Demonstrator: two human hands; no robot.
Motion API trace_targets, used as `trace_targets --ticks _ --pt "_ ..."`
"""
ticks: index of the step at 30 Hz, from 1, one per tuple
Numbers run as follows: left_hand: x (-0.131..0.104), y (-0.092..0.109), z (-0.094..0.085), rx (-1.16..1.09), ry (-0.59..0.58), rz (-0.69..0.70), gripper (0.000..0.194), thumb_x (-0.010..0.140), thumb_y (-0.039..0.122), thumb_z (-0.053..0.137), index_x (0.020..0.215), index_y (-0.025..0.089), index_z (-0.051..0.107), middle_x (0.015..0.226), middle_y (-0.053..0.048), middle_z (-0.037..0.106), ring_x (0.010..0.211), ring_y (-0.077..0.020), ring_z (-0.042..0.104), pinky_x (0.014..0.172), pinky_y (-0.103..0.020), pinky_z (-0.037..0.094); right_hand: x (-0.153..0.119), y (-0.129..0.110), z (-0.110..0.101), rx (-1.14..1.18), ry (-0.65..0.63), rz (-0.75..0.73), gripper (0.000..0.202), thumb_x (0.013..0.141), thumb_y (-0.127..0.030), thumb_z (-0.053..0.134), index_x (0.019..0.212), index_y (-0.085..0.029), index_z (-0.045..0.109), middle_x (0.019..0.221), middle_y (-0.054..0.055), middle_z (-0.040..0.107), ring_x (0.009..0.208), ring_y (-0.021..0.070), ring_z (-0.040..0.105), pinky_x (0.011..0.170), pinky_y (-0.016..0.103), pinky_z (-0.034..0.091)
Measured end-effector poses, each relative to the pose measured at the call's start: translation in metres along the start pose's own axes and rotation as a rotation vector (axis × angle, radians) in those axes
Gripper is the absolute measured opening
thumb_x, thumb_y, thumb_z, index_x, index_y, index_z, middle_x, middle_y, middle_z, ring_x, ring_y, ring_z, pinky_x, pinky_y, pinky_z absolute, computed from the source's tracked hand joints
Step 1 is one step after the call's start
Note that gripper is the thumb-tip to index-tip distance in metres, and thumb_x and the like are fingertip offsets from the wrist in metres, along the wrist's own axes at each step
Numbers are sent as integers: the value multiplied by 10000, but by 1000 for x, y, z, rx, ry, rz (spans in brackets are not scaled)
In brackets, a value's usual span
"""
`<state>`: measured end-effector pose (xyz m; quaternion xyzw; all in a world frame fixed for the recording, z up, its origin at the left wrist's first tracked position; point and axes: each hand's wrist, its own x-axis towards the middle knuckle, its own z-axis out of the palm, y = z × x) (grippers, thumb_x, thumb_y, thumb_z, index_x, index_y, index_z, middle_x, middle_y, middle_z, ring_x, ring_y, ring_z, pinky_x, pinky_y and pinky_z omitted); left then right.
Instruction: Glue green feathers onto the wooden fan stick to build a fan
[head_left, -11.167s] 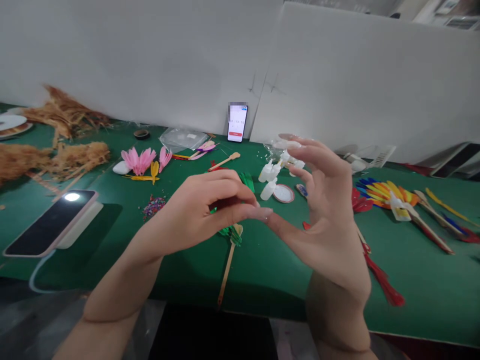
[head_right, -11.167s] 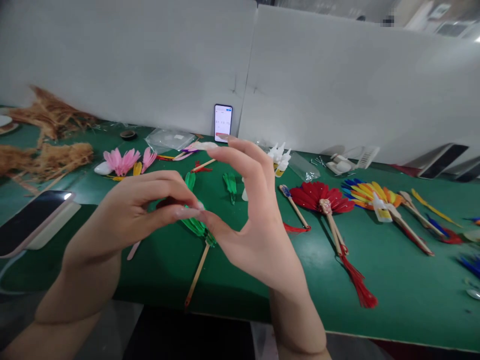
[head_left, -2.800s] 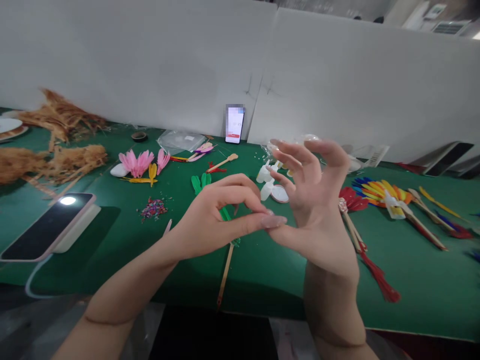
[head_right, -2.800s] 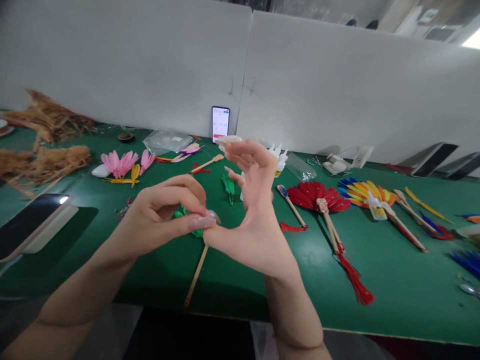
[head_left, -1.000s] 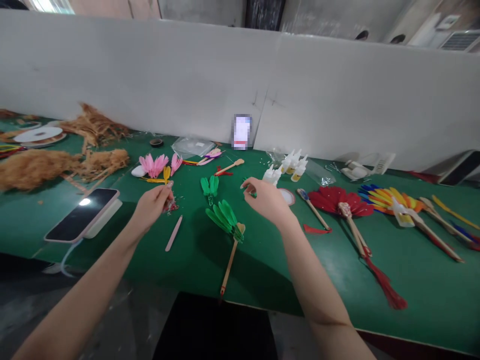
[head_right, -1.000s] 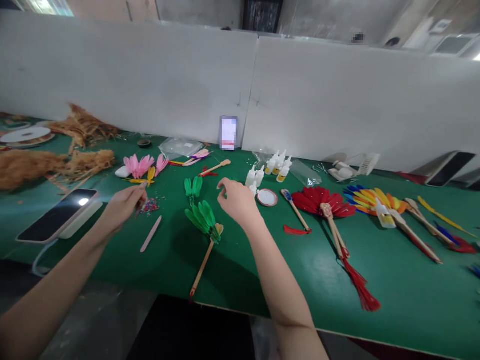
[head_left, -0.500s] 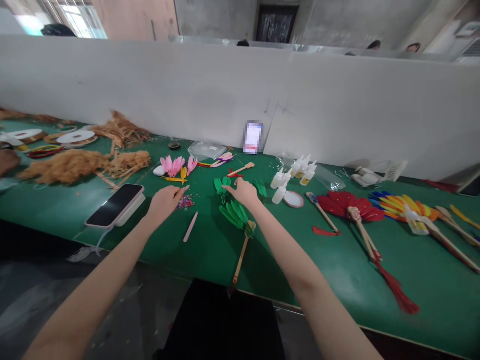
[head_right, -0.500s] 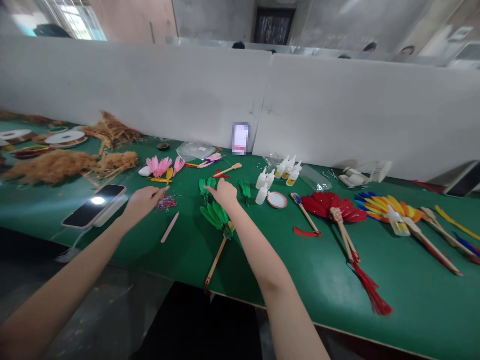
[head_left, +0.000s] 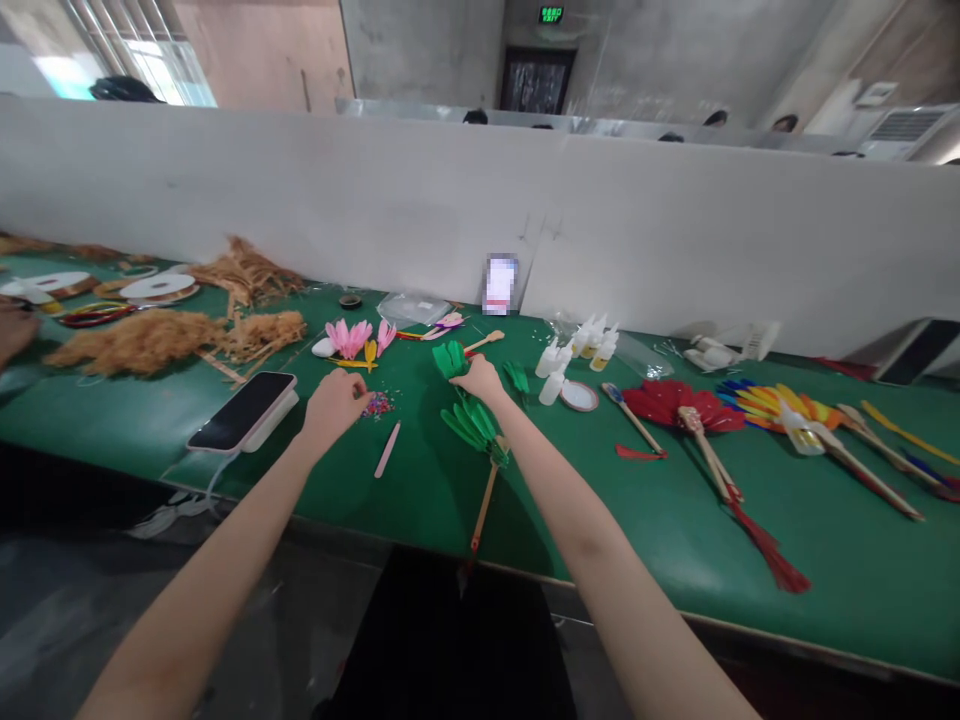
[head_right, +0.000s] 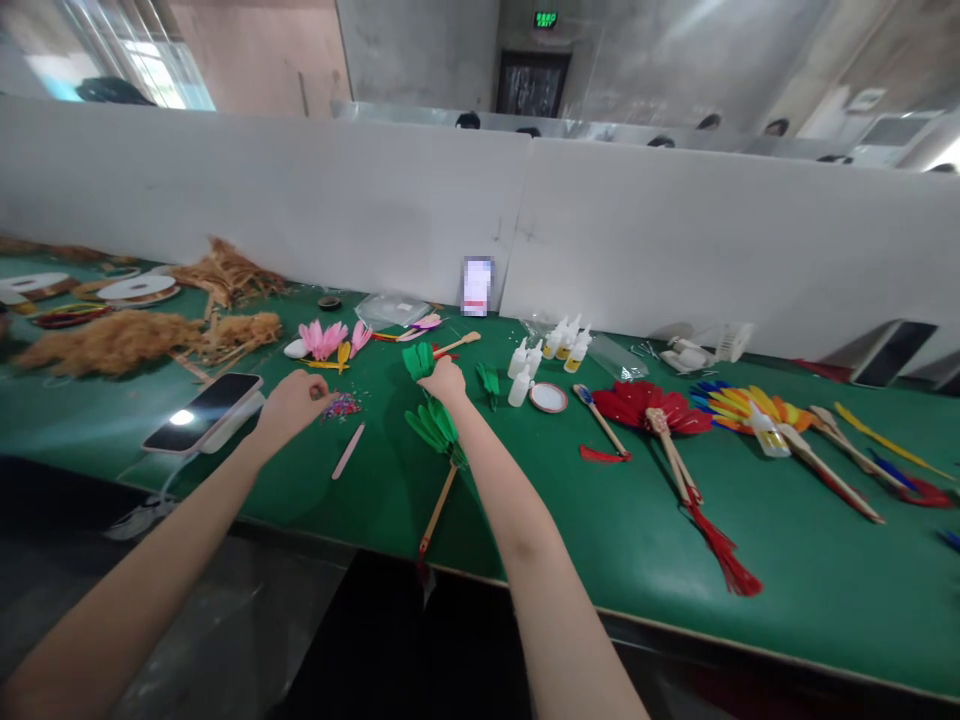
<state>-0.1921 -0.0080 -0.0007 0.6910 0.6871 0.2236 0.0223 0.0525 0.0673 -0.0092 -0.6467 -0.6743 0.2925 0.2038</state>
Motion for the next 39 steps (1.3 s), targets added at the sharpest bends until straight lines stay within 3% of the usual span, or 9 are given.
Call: trace_targets --ticks 2,5,8,12,15,18,22,32,39 --pt "3 12 2 -217 -24 -31 220 673 334 700 826 191 633 765 -44 595 777 -210 573 653 -276 413 -3 3 -7 88 33 -57 340 910 -330 553 1207 -165 534 1206 87 573 1017 209 603 844 424 525" --pt "10 43 13 -741 -192 -125 366 718 444 658 979 189 646 767 -53 659 691 -187 605 538 -241 407 -9 5 -16 225 89 -150 321 839 -345 640 1077 -130 615 1084 86 636 954 208 616 832 384 518" --pt "22 82 29 -882 -194 -102 393 744 472 633 1000 174 651 838 -77 688 661 -167 613 486 -222 382 -17 8 -19 372 140 -233 267 714 -348 725 877 -141 681 902 57 685 882 205 616 806 327 495" --pt "43 127 52 -1024 -97 -4 359 756 441 648 1022 198 645 896 -45 673 711 -142 603 610 -228 434 -23 19 -19 565 190 -283 229 640 -308 742 807 -169 671 886 35 687 885 187 611 813 300 475" --pt "55 144 65 -1087 -30 81 239 782 421 629 757 184 653 664 5 591 618 -126 534 591 -228 397 -22 32 -18 702 165 -280 264 628 -394 733 735 -173 635 719 1 655 719 159 604 712 291 492" --pt "62 149 78 -1101 27 78 340 777 397 639 546 173 528 509 36 405 518 -102 390 511 -229 299 -17 46 -14 838 169 -223 360 630 -506 696 605 -194 517 543 -51 528 557 118 530 605 275 491" --pt "62 149 96 -1124 111 -1 340 800 380 613 548 175 512 524 34 391 532 -103 353 506 -232 268 -12 57 -7 979 214 -120 448 601 -570 679 568 -223 398 468 -98 387 470 81 443 547 251 480" --pt "48 138 115 -1238 244 -234 363 781 399 620 538 187 454 540 41 459 572 -107 496 589 -227 409 -13 57 7 1155 355 11 450 615 -484 715 558 -226 351 483 -99 365 495 74 433 533 219 441" --pt "47 145 106 -1620 158 -409 364 717 319 695 552 185 399 527 65 466 514 -74 514 594 -239 455 -19 57 7 1220 442 76 409 667 -527 654 601 -230 381 542 -59 458 548 110 515 631 289 513"
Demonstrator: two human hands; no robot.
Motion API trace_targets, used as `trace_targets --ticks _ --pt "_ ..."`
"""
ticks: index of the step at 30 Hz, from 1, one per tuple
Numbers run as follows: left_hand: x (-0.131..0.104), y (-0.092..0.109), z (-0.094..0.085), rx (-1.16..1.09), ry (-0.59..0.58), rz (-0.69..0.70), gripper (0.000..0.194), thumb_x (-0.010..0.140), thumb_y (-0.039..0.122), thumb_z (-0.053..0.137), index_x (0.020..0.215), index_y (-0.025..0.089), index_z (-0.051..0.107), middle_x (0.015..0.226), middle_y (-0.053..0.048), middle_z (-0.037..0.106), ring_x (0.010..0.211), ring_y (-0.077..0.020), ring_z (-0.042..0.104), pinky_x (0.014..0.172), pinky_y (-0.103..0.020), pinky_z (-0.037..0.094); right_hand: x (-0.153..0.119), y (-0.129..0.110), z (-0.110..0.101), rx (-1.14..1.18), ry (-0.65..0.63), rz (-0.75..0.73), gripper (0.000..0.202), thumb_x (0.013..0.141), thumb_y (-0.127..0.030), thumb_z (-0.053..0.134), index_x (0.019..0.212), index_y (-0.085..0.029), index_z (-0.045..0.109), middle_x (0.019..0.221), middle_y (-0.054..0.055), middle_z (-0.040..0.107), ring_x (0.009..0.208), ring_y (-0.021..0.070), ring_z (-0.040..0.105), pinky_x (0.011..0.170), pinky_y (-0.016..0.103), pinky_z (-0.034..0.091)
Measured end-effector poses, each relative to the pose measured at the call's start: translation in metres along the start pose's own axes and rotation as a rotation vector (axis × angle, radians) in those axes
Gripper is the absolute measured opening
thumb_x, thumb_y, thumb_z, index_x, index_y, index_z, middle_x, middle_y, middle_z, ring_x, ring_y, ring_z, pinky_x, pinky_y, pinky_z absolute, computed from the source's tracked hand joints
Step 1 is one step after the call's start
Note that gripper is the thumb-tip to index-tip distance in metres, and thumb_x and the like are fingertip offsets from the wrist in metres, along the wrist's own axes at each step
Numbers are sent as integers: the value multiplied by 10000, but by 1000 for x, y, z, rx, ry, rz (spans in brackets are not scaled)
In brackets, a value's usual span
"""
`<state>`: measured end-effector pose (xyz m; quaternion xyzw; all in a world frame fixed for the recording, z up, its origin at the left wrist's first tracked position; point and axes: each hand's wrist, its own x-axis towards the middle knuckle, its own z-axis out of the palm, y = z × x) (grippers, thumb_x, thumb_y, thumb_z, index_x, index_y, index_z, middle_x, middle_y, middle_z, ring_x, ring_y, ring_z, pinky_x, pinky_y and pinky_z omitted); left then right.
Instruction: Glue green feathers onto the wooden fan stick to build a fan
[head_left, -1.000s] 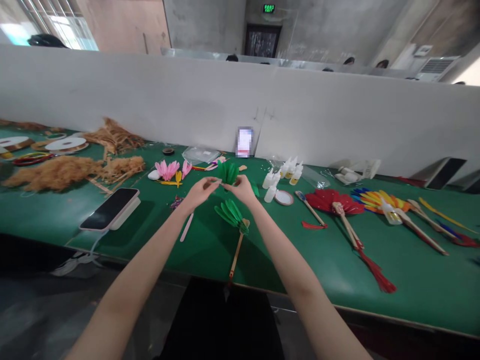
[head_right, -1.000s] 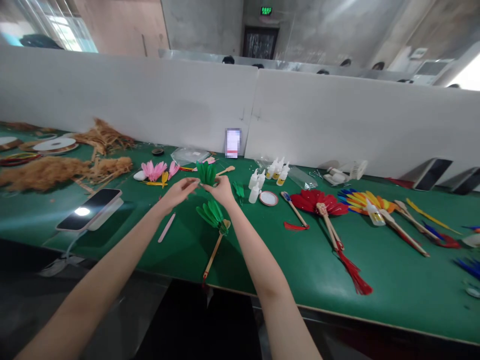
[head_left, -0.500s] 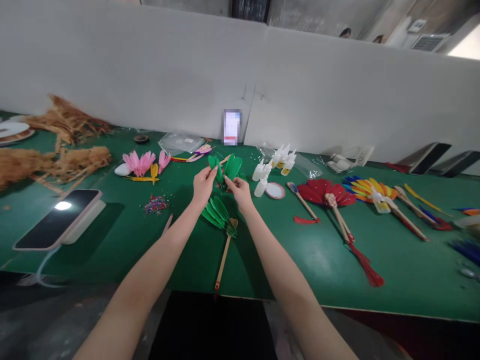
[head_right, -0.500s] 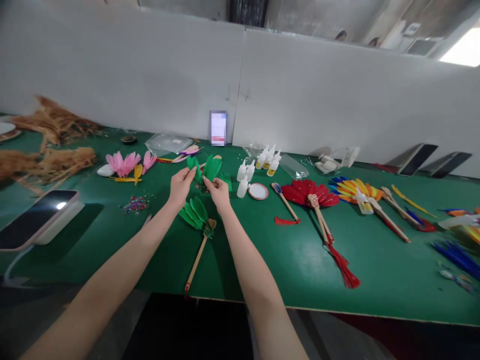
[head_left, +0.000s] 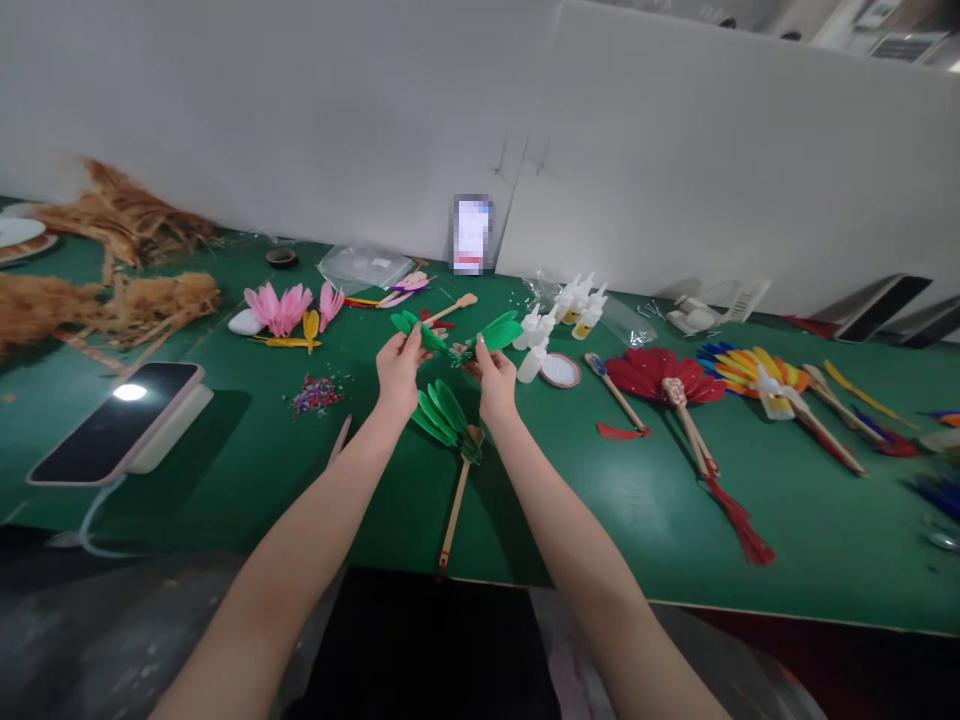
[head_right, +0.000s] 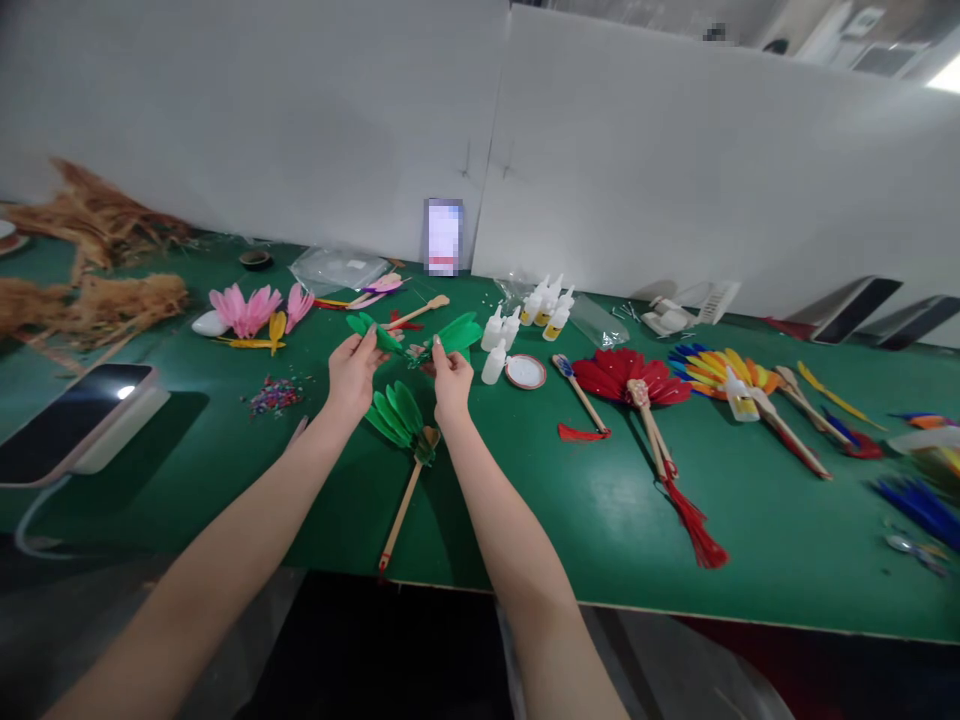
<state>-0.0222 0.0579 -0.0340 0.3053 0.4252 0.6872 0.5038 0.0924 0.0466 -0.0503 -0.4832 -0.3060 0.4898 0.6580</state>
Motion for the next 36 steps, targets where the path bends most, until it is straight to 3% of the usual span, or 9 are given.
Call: trace_targets --ticks 9,15,19,22,25,27,29,31,36 --pt "0 10 4 -238 41 -124 152 722 176 712 666 153 573 720 -11 693 626 -97 645 674 -259 500 1 -9 6 -66 57 -70 337 739 -517 567 675 -227 407 607 6 577 660 166 629 689 325 555" --pt "20 27 -14 -289 178 -58 112 788 190 666 697 156 611 716 -5 721 640 -78 655 628 -197 489 17 -20 2 -221 47 -139 331 849 -520 434 684 -241 363 724 63 677 773 189 697 673 317 572" --pt "25 35 -22 -193 127 -21 112 782 251 675 726 158 646 709 -15 724 631 -90 659 561 -186 472 29 -23 2 -438 -101 -151 334 739 -445 666 627 -219 448 673 88 687 746 263 708 667 378 570" --pt "20 33 -20 19 20 55 192 729 345 719 745 159 672 699 -28 722 596 -117 653 524 -206 467 35 -21 6 -574 -141 -212 291 627 -316 789 748 -162 574 990 201 689 1069 369 619 911 499 481" --pt "17 29 -19 186 -40 96 268 713 396 722 842 162 706 719 -36 729 601 -137 654 518 -222 470 32 -19 9 -626 -177 -287 297 732 -324 703 943 -131 621 1330 225 512 1327 342 395 1066 479 349" --pt "16 28 -20 258 -69 136 286 723 394 714 896 166 717 758 -40 738 670 -152 672 558 -226 482 25 -19 9 -625 -277 -292 292 804 -404 616 934 -146 654 1240 179 592 1259 298 479 1013 419 417" --pt "15 26 -20 287 -116 181 286 738 380 706 931 168 721 795 -43 744 745 -166 683 636 -239 500 15 -20 10 -598 -437 -250 341 797 -488 602 841 -162 693 946 110 712 993 258 645 838 358 517" --pt "14 25 -19 284 -184 180 302 757 376 691 973 167 719 817 -48 747 784 -182 687 698 -264 508 6 -20 12 -545 -580 -198 367 771 -529 613 774 -175 710 773 57 728 775 209 680 690 303 535" --pt "10 19 -17 296 -238 143 341 780 403 661 1019 167 714 854 -56 743 814 -199 676 732 -284 498 0 -14 17 -405 -607 -113 389 741 -557 624 667 -177 665 662 43 718 614 176 672 583 274 527"
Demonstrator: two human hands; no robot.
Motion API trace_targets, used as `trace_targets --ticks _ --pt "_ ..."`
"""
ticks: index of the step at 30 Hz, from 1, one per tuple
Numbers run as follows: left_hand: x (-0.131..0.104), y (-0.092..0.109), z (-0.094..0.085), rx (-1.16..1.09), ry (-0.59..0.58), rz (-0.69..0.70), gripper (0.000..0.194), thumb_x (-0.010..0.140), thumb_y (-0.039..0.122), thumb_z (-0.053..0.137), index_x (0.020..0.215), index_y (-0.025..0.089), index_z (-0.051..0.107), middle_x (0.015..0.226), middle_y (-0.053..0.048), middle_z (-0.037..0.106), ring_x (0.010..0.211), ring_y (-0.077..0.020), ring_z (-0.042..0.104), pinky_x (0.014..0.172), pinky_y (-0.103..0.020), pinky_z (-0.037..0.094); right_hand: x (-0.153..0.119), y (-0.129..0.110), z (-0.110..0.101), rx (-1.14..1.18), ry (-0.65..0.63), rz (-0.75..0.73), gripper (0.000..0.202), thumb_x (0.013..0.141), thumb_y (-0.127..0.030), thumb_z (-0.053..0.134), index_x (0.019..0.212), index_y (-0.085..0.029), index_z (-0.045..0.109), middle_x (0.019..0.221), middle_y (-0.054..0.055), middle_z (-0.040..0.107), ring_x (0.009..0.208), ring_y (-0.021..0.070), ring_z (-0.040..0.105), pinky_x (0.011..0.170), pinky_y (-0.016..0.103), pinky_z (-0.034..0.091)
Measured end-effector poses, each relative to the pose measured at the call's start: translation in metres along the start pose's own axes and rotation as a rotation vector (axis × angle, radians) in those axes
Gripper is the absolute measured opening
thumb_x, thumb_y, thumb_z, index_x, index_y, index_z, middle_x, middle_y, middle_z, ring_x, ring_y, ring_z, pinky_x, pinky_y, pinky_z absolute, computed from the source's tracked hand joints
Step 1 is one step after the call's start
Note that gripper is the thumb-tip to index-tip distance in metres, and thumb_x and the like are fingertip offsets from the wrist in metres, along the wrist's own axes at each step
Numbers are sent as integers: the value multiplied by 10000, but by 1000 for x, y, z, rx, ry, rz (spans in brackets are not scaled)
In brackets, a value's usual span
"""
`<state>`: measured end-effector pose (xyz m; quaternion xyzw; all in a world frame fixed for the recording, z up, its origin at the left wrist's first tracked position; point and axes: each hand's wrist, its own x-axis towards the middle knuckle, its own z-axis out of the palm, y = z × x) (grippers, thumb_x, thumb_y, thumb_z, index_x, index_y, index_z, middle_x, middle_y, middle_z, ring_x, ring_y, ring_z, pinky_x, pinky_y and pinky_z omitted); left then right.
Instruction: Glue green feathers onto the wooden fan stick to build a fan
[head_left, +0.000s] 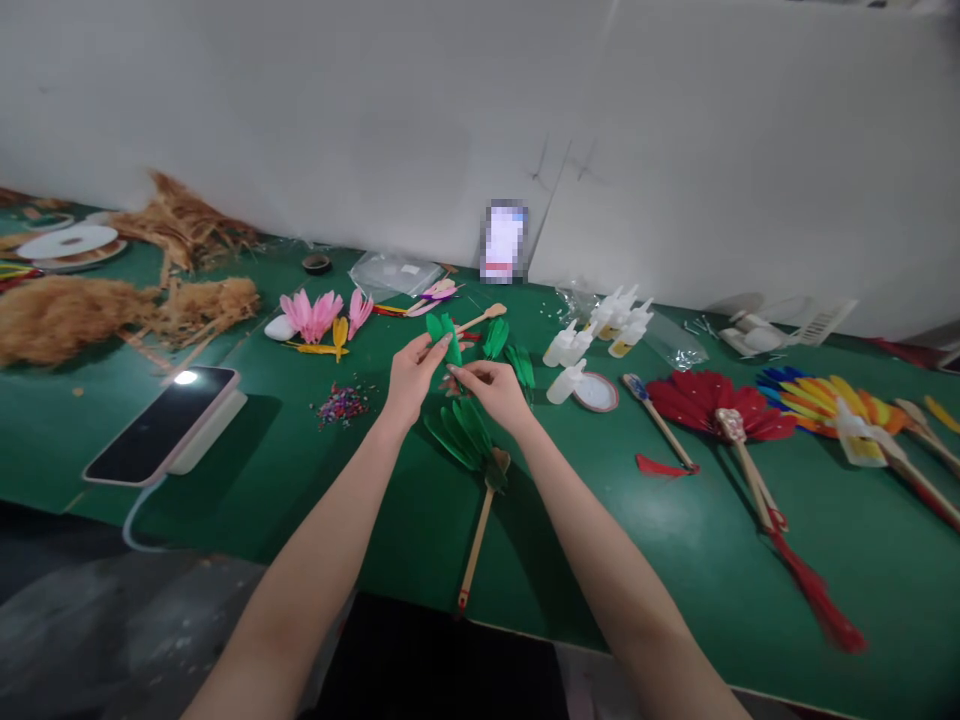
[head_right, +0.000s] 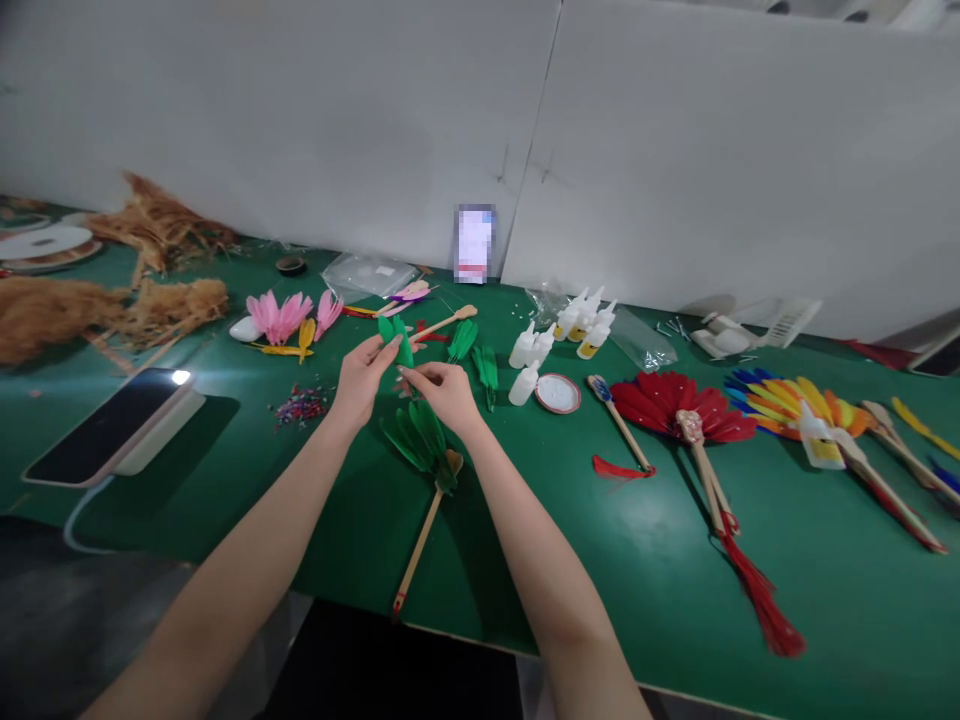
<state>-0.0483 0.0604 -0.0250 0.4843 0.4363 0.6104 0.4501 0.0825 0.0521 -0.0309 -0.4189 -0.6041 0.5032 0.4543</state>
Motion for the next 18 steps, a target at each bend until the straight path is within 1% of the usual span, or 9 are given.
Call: trace_targets --ticks 3,6,8,12,15,18 --pt "0 -8 2 51 65 17 304 783 396 654 971 166 722 863 -38 732 822 -181 653 748 -264 480 3 8 3 75 85 49 381 741 -567 613 702 -188 624 619 43 710 574 192 684 565 297 550" --pt "0 -17 4 106 154 -25 270 778 363 654 951 167 720 807 -19 717 771 -159 633 687 -241 467 3 16 6 118 174 77 351 754 -547 606 706 -200 590 597 34 703 539 194 679 577 317 568" --pt "-1 -21 6 111 189 -49 262 776 342 652 963 171 715 796 -17 716 778 -162 639 685 -240 472 2 19 8 131 227 80 335 754 -532 613 697 -203 585 605 30 703 549 194 681 601 322 574" --pt "-3 -23 8 108 206 -28 264 784 352 649 971 176 708 793 -28 722 814 -182 666 713 -255 493 0 19 11 152 334 81 324 752 -518 621 704 -199 590 613 25 697 575 195 683 623 329 577" --pt "-4 -22 9 84 206 -5 260 782 362 654 966 186 705 791 -24 716 786 -176 671 694 -254 499 0 18 11 174 405 83 329 748 -518 619 718 -191 595 638 27 695 578 193 684 621 334 579" --pt "-3 -23 8 50 225 -18 243 768 374 669 921 189 705 749 -10 692 740 -161 657 671 -247 494 2 19 9 192 465 89 382 760 -561 580 728 -182 598 679 41 701 591 198 690 621 344 581"
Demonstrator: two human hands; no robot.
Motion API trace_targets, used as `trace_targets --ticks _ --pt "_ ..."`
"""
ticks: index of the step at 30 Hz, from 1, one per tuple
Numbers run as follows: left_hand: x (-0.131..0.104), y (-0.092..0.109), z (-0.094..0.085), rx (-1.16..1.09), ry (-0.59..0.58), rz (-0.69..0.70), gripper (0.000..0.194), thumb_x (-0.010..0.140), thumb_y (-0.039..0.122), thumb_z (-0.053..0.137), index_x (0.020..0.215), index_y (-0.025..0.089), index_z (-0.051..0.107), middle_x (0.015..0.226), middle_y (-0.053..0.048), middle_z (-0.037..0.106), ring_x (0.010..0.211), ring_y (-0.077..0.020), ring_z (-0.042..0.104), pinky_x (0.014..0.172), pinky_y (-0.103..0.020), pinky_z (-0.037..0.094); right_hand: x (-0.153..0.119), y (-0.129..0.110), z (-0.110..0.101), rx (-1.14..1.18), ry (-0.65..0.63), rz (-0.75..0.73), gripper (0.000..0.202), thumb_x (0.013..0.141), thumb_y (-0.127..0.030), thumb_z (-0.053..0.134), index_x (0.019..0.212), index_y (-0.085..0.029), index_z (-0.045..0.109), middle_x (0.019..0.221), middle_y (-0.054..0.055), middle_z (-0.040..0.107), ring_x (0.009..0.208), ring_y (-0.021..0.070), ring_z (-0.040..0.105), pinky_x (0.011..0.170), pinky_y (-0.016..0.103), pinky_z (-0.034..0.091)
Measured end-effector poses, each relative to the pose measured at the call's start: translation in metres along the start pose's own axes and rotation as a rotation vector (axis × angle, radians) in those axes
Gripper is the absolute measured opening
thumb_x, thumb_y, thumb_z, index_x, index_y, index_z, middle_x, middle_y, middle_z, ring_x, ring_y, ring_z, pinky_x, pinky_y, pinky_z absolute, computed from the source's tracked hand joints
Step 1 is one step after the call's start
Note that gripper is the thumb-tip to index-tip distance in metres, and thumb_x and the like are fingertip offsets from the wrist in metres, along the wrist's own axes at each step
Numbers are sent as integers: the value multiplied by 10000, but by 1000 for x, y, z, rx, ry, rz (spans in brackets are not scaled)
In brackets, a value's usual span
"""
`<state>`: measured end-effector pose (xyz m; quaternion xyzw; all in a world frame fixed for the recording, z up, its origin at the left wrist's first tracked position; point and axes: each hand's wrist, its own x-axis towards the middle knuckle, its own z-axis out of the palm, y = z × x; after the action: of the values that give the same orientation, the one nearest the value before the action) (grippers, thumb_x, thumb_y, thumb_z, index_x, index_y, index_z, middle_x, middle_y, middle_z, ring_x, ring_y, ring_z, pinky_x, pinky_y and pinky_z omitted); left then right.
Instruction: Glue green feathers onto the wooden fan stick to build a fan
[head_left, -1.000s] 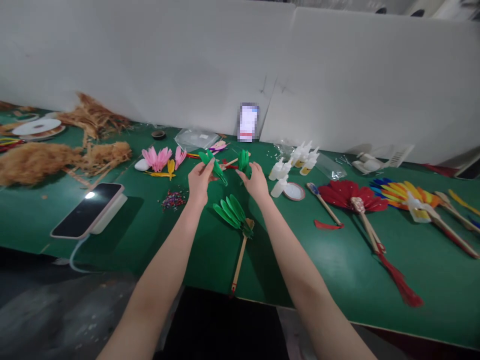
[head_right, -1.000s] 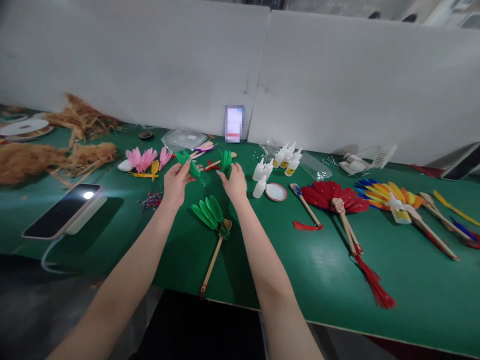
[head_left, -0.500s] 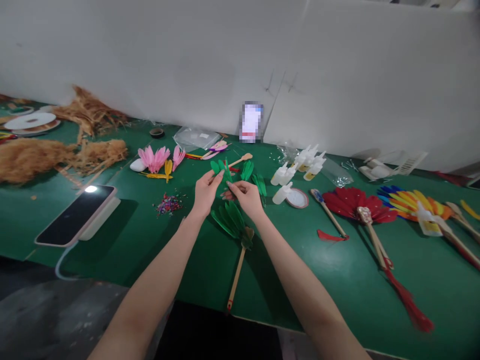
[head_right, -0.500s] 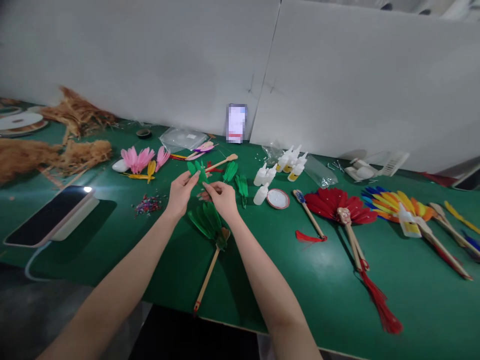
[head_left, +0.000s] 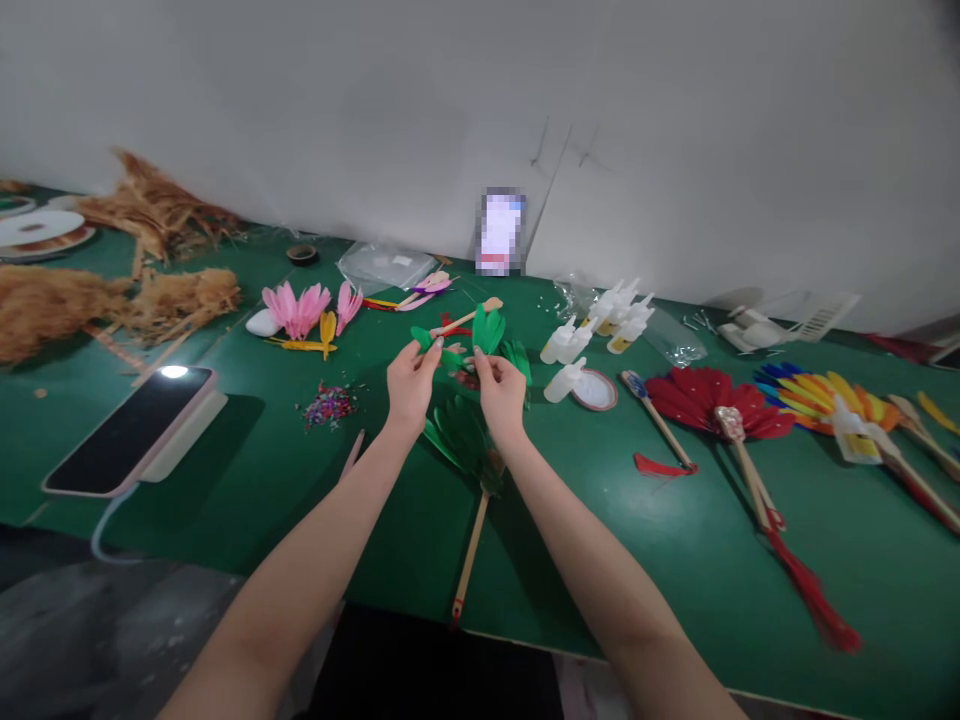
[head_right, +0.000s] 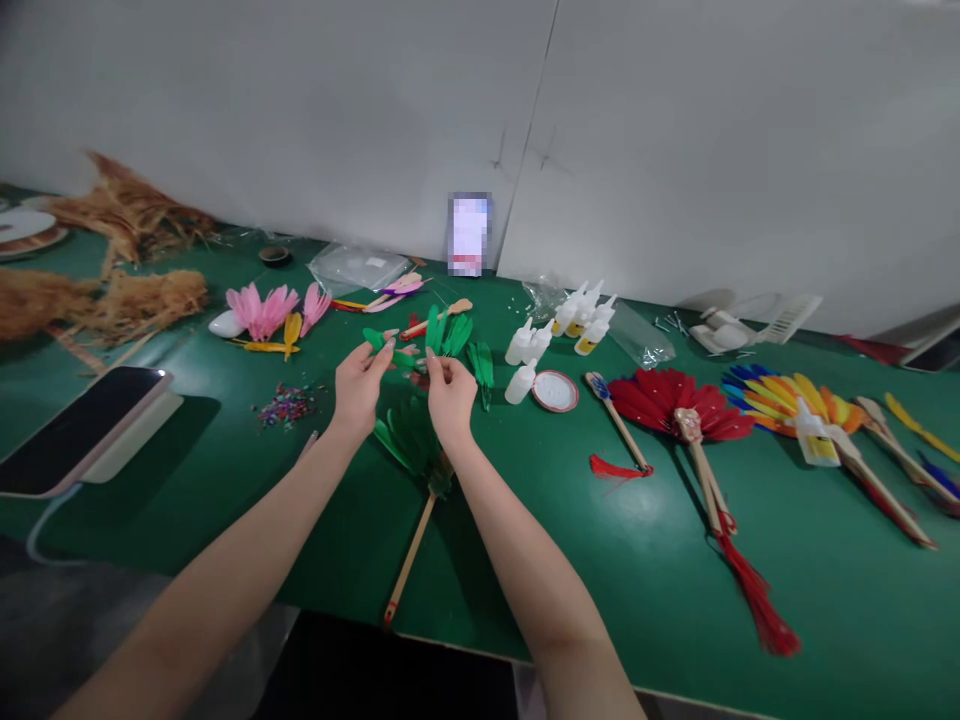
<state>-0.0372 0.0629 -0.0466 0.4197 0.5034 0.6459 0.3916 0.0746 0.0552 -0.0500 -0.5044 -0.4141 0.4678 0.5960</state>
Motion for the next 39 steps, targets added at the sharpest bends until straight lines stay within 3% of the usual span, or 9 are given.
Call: trace_targets --ticks 6,10,16,19,21,23,27,29,39 --pt "4 -4 -3 -68 95 -107 239 714 387 723 687 171 625 761 2 665 616 -103 587 662 -252 472 8 0 -8 -19 80 -10 462 789 -630 495 756 -177 581 713 67 712 633 204 697 637 349 584" --pt "7 0 -6 -179 96 -115 222 718 370 710 799 172 652 847 -18 693 708 -117 634 705 -259 466 11 -5 -14 -77 86 -40 431 821 -606 469 763 -191 570 737 85 715 669 207 701 662 344 583" --pt "13 15 -15 -337 -124 -124 328 742 362 694 1005 167 665 823 -61 738 944 -214 682 773 -298 476 19 -7 -27 -270 -20 -46 306 774 -487 607 763 -183 638 746 79 715 649 219 690 639 359 569" --pt "10 19 -13 -363 -221 -127 309 761 334 682 1032 185 673 892 -65 745 971 -222 676 771 -305 492 21 -13 -30 -363 -24 -95 264 709 -386 702 854 -166 677 1018 130 702 920 272 673 794 403 544" --pt "8 21 -11 -360 -257 -115 292 778 324 667 1040 197 674 933 -65 743 988 -224 670 771 -308 498 19 -21 -30 -386 -44 -138 272 747 -385 672 908 -166 689 1166 138 652 1082 282 612 863 392 519" --pt "6 22 -10 -358 -274 -105 293 788 327 655 1054 206 668 949 -63 741 1002 -229 665 777 -317 504 15 -32 -28 -386 -110 -148 305 813 -445 592 889 -171 704 1085 119 691 1023 258 643 809 357 541" --pt "3 27 -9 -382 -329 -111 341 776 343 665 1094 221 648 990 -63 735 1021 -246 656 753 -333 523 6 -47 -21 -201 -512 69 433 820 -567 541 786 -166 698 755 68 739 662 175 702 578 271 559" --pt "2 28 -8 -386 -375 -134 362 777 367 666 1112 234 639 1030 -67 727 1028 -253 653 718 -330 529 3 -47 -18 -99 -622 135 406 777 -563 603 752 -165 681 695 51 732 584 145 688 533 238 545" --pt "3 23 -8 -323 -339 -108 360 808 483 615 1005 190 682 954 -86 742 1078 -257 640 857 -353 496 3 -37 -16 -83 -537 110 322 686 -461 728 754 -167 616 651 40 724 546 149 689 480 224 530"
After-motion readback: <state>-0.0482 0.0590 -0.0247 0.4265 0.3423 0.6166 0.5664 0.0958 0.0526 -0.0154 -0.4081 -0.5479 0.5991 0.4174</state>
